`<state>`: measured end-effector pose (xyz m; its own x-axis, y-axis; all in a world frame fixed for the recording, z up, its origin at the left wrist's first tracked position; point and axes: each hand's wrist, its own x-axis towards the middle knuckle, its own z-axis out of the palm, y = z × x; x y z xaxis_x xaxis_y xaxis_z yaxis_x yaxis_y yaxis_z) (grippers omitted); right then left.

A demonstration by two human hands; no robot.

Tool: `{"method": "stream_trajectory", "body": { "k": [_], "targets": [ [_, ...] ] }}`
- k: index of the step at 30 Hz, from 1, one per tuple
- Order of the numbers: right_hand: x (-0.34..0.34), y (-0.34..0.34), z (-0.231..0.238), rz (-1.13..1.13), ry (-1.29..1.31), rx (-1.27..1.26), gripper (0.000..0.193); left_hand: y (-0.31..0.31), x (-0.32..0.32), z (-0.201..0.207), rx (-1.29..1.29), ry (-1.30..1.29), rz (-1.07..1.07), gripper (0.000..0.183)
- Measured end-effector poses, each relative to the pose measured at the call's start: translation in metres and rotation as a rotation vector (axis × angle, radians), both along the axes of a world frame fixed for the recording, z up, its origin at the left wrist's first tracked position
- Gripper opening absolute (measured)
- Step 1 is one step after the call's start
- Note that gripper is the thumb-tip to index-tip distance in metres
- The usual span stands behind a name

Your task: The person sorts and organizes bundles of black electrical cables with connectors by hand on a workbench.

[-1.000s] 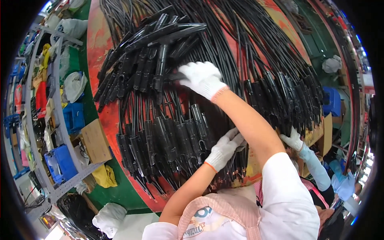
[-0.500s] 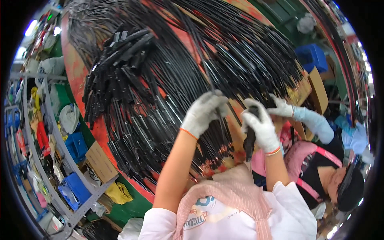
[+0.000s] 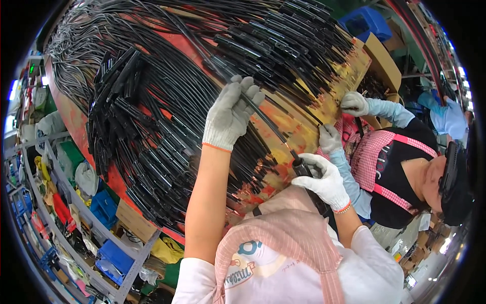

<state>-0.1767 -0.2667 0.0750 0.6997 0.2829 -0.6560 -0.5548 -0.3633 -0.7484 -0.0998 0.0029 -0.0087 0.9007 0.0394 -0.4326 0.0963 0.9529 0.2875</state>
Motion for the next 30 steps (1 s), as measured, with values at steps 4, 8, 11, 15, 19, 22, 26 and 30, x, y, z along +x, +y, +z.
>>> {"method": "stream_trajectory", "body": {
  "k": [4, 8, 11, 15, 19, 22, 26, 30],
  "targets": [
    [0.017, 0.017, 0.005, -0.006, -0.032, 0.070, 0.060, 0.002, -0.001, -0.005, 0.032, 0.004, -0.020, 0.032],
    [0.044, 0.046, -0.004, -0.068, 0.221, 0.275, 0.057, 0.014, -0.002, -0.006, 0.073, -0.044, -0.045, 0.035],
    [0.078, 0.069, -0.010, -0.097, 0.415, 0.504, 0.048, 0.019, -0.006, -0.005, 0.153, -0.059, -0.192, 0.032],
    [0.109, 0.103, -0.028, -0.036, 0.201, 0.434, 0.048, 0.017, -0.008, -0.010, 0.270, -0.018, -0.260, 0.039],
    [0.131, 0.113, -0.056, 0.208, -0.190, 0.173, 0.052, 0.031, 0.006, -0.013, 0.390, 0.048, -0.224, 0.040],
    [0.135, 0.118, -0.048, 0.359, -0.314, 0.092, 0.055, 0.052, 0.037, -0.020, 0.396, 0.166, -0.156, 0.039],
    [0.155, 0.127, -0.037, -0.071, 0.298, 0.472, 0.046, 0.049, 0.063, -0.002, 0.341, -0.015, -0.247, 0.039],
    [0.177, 0.155, -0.047, 0.046, 0.037, 0.308, 0.046, 0.052, 0.059, -0.009, 0.446, -0.026, -0.363, 0.052]
  ]
}}
